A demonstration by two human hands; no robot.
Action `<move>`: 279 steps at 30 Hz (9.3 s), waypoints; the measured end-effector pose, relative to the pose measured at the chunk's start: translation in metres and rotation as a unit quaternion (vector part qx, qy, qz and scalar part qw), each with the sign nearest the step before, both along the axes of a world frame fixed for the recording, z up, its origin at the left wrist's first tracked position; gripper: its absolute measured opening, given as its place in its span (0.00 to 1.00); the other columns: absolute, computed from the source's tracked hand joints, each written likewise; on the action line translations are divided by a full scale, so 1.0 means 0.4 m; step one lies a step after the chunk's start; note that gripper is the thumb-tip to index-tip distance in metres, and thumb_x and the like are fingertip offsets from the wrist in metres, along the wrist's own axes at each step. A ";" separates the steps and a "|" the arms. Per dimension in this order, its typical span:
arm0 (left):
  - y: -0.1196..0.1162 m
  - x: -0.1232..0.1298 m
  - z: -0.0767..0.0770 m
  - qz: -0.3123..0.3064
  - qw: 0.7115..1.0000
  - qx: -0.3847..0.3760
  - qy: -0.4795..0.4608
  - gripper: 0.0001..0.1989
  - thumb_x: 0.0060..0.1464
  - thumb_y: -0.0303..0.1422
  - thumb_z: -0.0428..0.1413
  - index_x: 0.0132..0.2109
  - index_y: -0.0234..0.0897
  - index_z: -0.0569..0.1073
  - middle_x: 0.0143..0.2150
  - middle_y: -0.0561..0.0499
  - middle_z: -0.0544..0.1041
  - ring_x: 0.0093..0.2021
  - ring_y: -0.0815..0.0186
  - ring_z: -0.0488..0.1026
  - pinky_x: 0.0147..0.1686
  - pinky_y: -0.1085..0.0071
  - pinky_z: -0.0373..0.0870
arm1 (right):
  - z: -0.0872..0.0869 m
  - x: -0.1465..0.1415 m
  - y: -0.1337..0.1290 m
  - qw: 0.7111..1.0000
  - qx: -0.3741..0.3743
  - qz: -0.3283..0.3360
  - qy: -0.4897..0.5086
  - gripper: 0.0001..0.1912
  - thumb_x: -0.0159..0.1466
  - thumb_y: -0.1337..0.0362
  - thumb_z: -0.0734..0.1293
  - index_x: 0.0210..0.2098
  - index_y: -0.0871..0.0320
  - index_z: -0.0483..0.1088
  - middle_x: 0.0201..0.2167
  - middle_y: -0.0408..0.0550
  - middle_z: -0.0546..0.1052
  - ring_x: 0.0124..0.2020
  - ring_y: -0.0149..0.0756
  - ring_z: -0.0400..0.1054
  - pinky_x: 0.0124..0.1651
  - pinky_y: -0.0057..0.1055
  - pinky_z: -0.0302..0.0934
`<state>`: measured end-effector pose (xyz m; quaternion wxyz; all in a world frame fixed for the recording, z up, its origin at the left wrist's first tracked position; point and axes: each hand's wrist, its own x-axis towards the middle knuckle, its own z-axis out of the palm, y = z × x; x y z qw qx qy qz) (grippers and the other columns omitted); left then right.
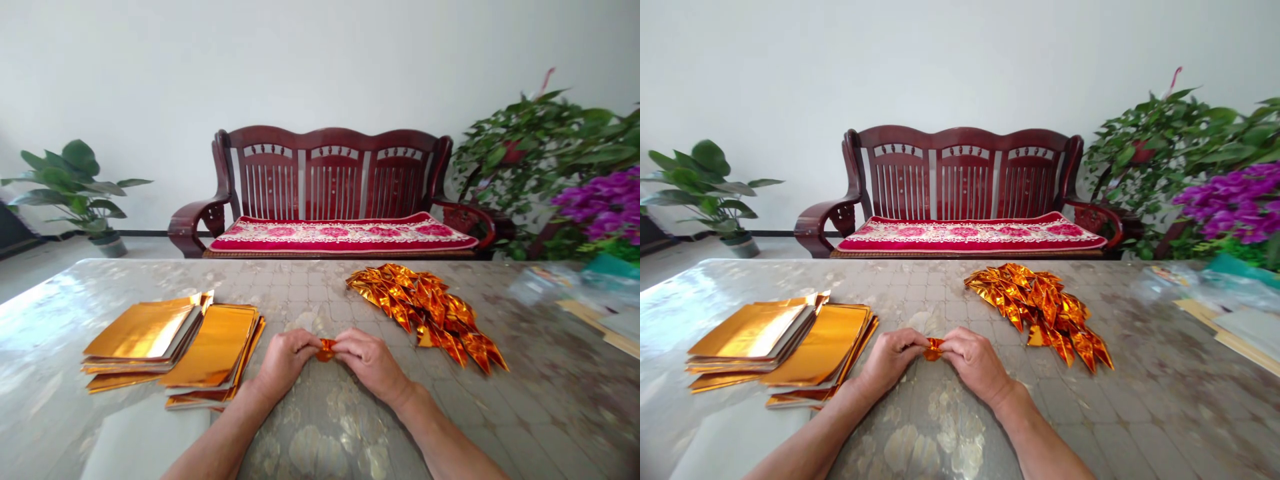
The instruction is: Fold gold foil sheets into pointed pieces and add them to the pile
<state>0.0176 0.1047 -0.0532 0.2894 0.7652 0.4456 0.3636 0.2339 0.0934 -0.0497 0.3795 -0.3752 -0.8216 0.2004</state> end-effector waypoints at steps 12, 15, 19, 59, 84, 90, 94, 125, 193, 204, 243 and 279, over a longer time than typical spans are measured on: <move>-0.007 0.012 0.010 0.010 0.999 -0.038 -0.035 0.07 0.55 0.29 0.58 0.34 0.41 0.81 0.32 0.55 0.83 0.34 0.66 0.79 0.36 0.74 0.71 | 0.000 -0.005 0.001 0.997 -0.013 -0.013 0.077 0.07 0.65 0.66 0.67 0.35 0.53 0.79 0.34 0.46 0.79 0.35 0.33 0.74 0.40 0.28 0.68; -0.005 0.012 0.004 0.007 0.999 -0.031 -0.042 0.06 0.55 0.29 0.58 0.34 0.41 0.81 0.31 0.54 0.83 0.33 0.65 0.79 0.36 0.73 0.71 | 0.003 -0.006 -0.001 0.996 -0.010 -0.006 0.087 0.07 0.66 0.65 0.67 0.35 0.53 0.79 0.34 0.46 0.79 0.35 0.33 0.74 0.40 0.28 0.69; -0.004 0.012 0.001 0.001 0.998 -0.032 -0.045 0.05 0.54 0.28 0.59 0.33 0.41 0.81 0.31 0.55 0.83 0.33 0.66 0.79 0.36 0.74 0.71 | 0.005 -0.009 -0.003 0.995 -0.010 -0.001 0.094 0.07 0.66 0.65 0.67 0.35 0.53 0.80 0.33 0.46 0.80 0.35 0.33 0.75 0.40 0.28 0.69; -0.035 0.025 0.022 -0.023 0.994 0.075 -0.078 0.08 0.57 0.26 0.55 0.33 0.39 0.78 0.30 0.52 0.81 0.32 0.67 0.77 0.36 0.74 0.71 | 0.024 -0.029 -0.026 0.993 0.051 -0.030 0.103 0.10 0.64 0.70 0.66 0.36 0.52 0.79 0.34 0.47 0.81 0.35 0.34 0.75 0.40 0.29 0.70; -0.028 0.026 0.014 -0.013 0.997 0.038 -0.070 0.07 0.58 0.27 0.56 0.34 0.38 0.78 0.31 0.53 0.80 0.33 0.68 0.77 0.36 0.75 0.69 | 0.018 -0.041 -0.032 0.994 0.022 -0.039 0.099 0.07 0.65 0.69 0.66 0.32 0.55 0.76 0.32 0.46 0.78 0.35 0.34 0.72 0.40 0.28 0.66; -0.031 0.022 0.013 -0.034 0.993 0.088 -0.072 0.07 0.60 0.26 0.55 0.35 0.37 0.77 0.31 0.53 0.79 0.33 0.69 0.75 0.36 0.76 0.68 | 0.026 -0.044 -0.039 0.993 0.040 -0.034 0.110 0.07 0.65 0.70 0.67 0.33 0.55 0.75 0.33 0.46 0.78 0.35 0.33 0.72 0.40 0.28 0.66; -0.041 0.022 0.020 -0.052 0.989 0.119 -0.070 0.08 0.61 0.27 0.54 0.35 0.37 0.76 0.30 0.53 0.78 0.33 0.70 0.74 0.36 0.77 0.68 | 0.035 -0.047 -0.046 0.992 0.038 -0.028 0.117 0.07 0.64 0.71 0.66 0.32 0.55 0.75 0.32 0.45 0.78 0.35 0.33 0.72 0.40 0.27 0.66; -0.026 0.024 0.009 0.063 0.989 0.108 -0.074 0.04 0.57 0.26 0.58 0.36 0.39 0.76 0.30 0.55 0.78 0.31 0.70 0.73 0.33 0.75 0.67 | 0.018 -0.053 -0.037 0.985 0.055 -0.075 0.147 0.12 0.62 0.73 0.67 0.38 0.52 0.80 0.36 0.47 0.81 0.38 0.34 0.76 0.43 0.28 0.71; -0.018 -0.007 0.020 -0.049 0.979 0.195 0.020 0.10 0.64 0.27 0.50 0.40 0.40 0.76 0.37 0.50 0.79 0.39 0.67 0.74 0.42 0.72 0.68 | 0.013 -0.039 -0.033 0.995 0.037 -0.030 0.084 0.14 0.64 0.74 0.63 0.41 0.52 0.77 0.37 0.46 0.77 0.40 0.34 0.73 0.44 0.30 0.68; -0.010 -0.011 0.010 -0.041 0.988 0.136 0.061 0.08 0.63 0.31 0.53 0.38 0.40 0.77 0.34 0.52 0.76 0.37 0.68 0.74 0.38 0.75 0.67 | -0.001 -0.034 -0.025 0.996 0.034 -0.045 0.075 0.11 0.64 0.72 0.65 0.40 0.53 0.78 0.34 0.45 0.75 0.36 0.32 0.71 0.40 0.27 0.66; -0.021 0.011 0.000 -0.068 0.993 0.091 0.014 0.09 0.65 0.31 0.51 0.37 0.39 0.74 0.34 0.53 0.74 0.36 0.70 0.73 0.38 0.76 0.67 | 0.012 -0.045 -0.031 0.994 0.026 -0.078 0.071 0.09 0.65 0.72 0.64 0.34 0.55 0.75 0.32 0.44 0.71 0.34 0.32 0.69 0.38 0.26 0.63; -0.035 0.024 0.011 -0.040 0.987 0.145 0.062 0.10 0.65 0.31 0.49 0.37 0.39 0.74 0.33 0.52 0.75 0.33 0.70 0.74 0.35 0.76 0.68 | 0.011 -0.057 -0.038 0.991 0.048 -0.093 0.087 0.09 0.64 0.73 0.64 0.34 0.54 0.74 0.31 0.45 0.72 0.34 0.34 0.69 0.38 0.28 0.65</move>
